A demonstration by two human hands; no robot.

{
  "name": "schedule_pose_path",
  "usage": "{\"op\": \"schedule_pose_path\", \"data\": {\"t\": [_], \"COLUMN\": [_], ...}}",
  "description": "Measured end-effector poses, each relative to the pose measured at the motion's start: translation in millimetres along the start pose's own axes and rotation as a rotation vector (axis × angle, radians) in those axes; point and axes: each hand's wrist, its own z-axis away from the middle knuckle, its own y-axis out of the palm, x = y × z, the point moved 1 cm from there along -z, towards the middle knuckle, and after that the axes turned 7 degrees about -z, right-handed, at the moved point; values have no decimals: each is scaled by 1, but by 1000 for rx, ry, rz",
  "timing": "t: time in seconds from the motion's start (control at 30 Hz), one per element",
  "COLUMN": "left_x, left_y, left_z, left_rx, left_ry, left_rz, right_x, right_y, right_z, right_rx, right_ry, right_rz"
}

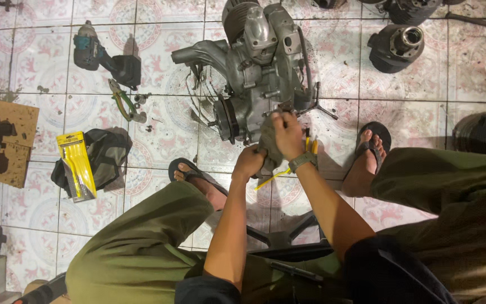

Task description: The person cleans a disassembled engine block placed on the floor. They use a yellow-handled brush to scrub various surfaces and crevices of the engine, while holding a dark cloth in the other hand to wipe away debris.

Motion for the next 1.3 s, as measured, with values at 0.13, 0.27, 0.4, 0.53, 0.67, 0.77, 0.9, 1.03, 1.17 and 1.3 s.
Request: {"op": "schedule_pose_path", "data": {"t": [0.13, 0.27, 0.4, 0.53, 0.67, 0.77, 0.9, 1.03, 1.17, 1.3], "left_x": [22, -2, 13, 15, 13, 17, 14, 24, 10, 29], "left_y": [3, -8, -3, -1, -4, -4, -3, 6, -1, 10], "left_z": [-7, 9, -8, -17, -16, -18, -16, -36, -33, -59], "left_rx": [27, 26, 3, -53, -134, -131, -94, -125, -161, -144], "left_ry": [15, -26, -19, -14, 1, 0, -27, 13, 23, -47], "left_rz": [-33, 59, 7, 85, 132, 131, 132, 190, 257, 225], "right_x": [-2, 17, 2, 34, 43, 30, 30, 14, -4, -20], "right_y": [4, 11, 22, 22, 25, 26, 26, 33, 36, 40], "right_z": [-7, 2, 5, 12, 14, 10, 3, -25, -40, -46], "right_rx": [-59, -33, 40, 68, 124, 181, 201, 203, 199, 330], "right_ry": [71, 28, -285, -427, -649, -689, -772, -751, -749, -707], "right_rz": [-139, -103, 106, 133, 411, 591, 864, 1031, 1272, 1273]}}
